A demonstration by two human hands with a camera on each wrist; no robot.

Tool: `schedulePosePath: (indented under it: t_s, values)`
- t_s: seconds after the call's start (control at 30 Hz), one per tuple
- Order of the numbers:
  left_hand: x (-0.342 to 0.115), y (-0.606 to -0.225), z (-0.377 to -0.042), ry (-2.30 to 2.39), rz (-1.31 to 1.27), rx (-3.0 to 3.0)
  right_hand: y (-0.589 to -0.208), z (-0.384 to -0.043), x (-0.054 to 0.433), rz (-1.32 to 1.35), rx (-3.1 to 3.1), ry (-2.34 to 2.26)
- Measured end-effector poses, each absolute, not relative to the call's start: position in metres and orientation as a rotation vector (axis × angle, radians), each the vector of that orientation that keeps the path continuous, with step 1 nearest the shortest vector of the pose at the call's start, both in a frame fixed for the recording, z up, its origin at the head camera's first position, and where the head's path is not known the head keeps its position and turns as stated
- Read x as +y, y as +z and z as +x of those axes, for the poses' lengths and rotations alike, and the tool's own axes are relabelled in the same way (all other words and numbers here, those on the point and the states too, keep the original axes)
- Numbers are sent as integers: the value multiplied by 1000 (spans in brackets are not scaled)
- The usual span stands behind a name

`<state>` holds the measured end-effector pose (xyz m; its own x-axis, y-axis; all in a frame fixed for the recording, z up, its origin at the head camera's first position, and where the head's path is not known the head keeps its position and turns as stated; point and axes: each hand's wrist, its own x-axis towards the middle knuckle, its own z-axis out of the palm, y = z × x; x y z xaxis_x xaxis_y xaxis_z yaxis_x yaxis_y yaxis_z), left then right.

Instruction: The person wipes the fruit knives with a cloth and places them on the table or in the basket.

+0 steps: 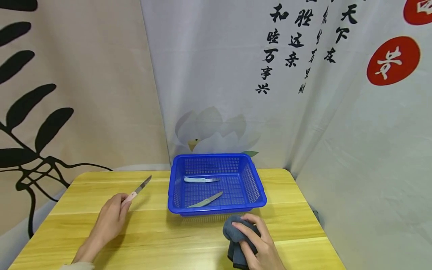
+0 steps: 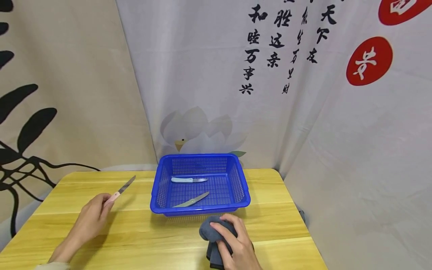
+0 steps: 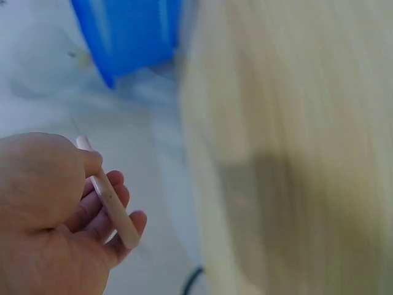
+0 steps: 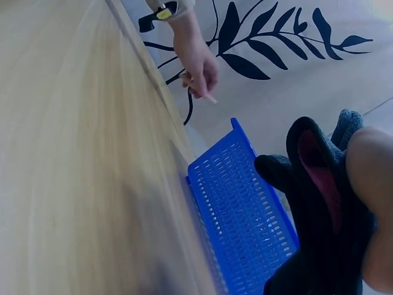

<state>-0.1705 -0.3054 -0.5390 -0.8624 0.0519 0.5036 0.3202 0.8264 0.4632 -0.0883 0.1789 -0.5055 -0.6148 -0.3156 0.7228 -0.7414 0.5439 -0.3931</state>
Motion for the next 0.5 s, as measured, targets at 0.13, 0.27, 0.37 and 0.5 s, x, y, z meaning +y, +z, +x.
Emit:
schedulePosePath:
  t_s: [0.13,0.27,0.37,0.5]
  values:
    - [-282,-520,-150,-795,-285,-2439,-500,-93,175,880,-2164,923]
    - [-254,-505,-134,-835,-317,-2369,-494,-101,168,944,-2095,892]
    - [-230,-499,-124,-864,-360,-2326,-490,-106,161,985,-2035,884]
    - [-199,-496,-115,-899,-433,-2285,-484,-111,150,1000,-1988,869]
